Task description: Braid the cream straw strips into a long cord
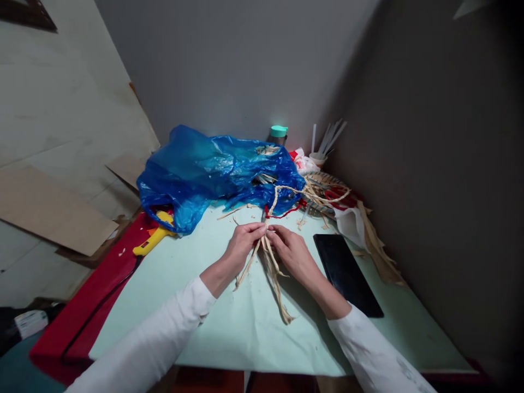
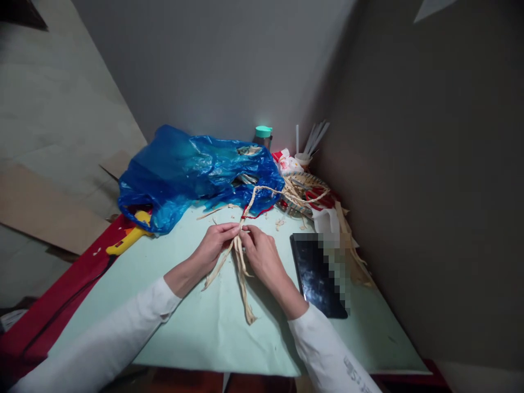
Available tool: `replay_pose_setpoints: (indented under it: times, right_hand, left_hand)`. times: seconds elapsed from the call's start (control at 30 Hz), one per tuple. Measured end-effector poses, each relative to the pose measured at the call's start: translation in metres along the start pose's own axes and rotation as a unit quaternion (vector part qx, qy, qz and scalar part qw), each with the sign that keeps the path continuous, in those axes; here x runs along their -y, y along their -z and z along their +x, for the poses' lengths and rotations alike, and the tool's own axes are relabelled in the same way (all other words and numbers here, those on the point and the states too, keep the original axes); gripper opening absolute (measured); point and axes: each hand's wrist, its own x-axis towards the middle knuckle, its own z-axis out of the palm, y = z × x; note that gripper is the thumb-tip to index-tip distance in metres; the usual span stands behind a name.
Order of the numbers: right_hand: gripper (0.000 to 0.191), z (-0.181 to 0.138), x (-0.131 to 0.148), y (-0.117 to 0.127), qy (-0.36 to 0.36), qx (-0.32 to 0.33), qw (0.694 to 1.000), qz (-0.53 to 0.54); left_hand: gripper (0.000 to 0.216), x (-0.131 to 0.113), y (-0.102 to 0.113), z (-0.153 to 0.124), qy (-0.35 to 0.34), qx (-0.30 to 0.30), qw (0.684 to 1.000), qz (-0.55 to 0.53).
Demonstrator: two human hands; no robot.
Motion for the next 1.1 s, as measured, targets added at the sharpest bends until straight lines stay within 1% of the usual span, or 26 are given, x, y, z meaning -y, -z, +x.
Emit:
replay_pose_setpoints:
  times: [0.03,0.13,0.23,0.33,0.43,0.57,0.6,0.7,0.77,0.87,1.03,1.1]
  right_hand:
    - [0.032,0.0,0.0,-0.002,-0.014,0.008,0.999,0.031]
    - [0.032,0.003,-0.003,-0.005,-0.038,0.003,0.996,0.082]
    - [0.033,0.005,-0.009,-0.004,-0.05,0.012,0.992,0.114]
    - [0.031,0.006,-0.013,-0.003,-0.059,0.03,0.99,0.127]
    - [0.028,0.005,-0.015,-0.002,-0.067,0.042,0.989,0.121]
    - [0.021,0.004,-0.014,-0.003,-0.073,0.038,0.989,0.126]
    - [0.021,0.005,-0.014,-0.003,-0.068,0.042,0.989,0.127]
    - [0.034,0.006,-0.014,-0.005,-0.053,0.057,0.989,0.128]
    - [0.038,0.007,-0.014,-0.005,-0.056,0.062,0.988,0.131]
    - [0.037,0.007,-0.015,-0.006,-0.079,0.06,0.983,0.153]
    - [0.033,0.006,-0.013,-0.005,-0.094,0.054,0.979,0.174]
    - [0.033,0.006,-0.013,-0.004,-0.097,0.052,0.978,0.178]
  left_hand:
    - [0.027,0.0,0.0,0.0,-0.005,-0.002,1.0,0.011]
    - [0.03,0.0,0.0,-0.002,-0.018,0.002,0.999,0.05]
    - [0.03,-0.005,0.0,-0.005,-0.018,0.012,0.996,0.085]
    - [0.025,-0.012,-0.002,-0.008,-0.019,-0.006,0.989,0.149]
    - [0.02,-0.017,-0.002,-0.01,-0.03,-0.017,0.974,0.224]
    - [0.016,-0.017,0.0,-0.01,-0.044,-0.001,0.952,0.304]
    - [0.015,-0.017,0.001,-0.01,-0.048,0.006,0.945,0.325]
    - [0.014,-0.019,0.004,-0.01,-0.058,0.026,0.923,0.379]
    - [0.015,-0.02,0.006,-0.009,-0.061,0.023,0.915,0.398]
    - [0.016,-0.022,0.007,-0.008,-0.067,0.003,0.91,0.41]
    - [0.016,-0.023,0.006,-0.009,-0.033,-0.014,0.929,0.369]
    - [0.018,-0.023,0.006,-0.01,-0.037,-0.012,0.928,0.37]
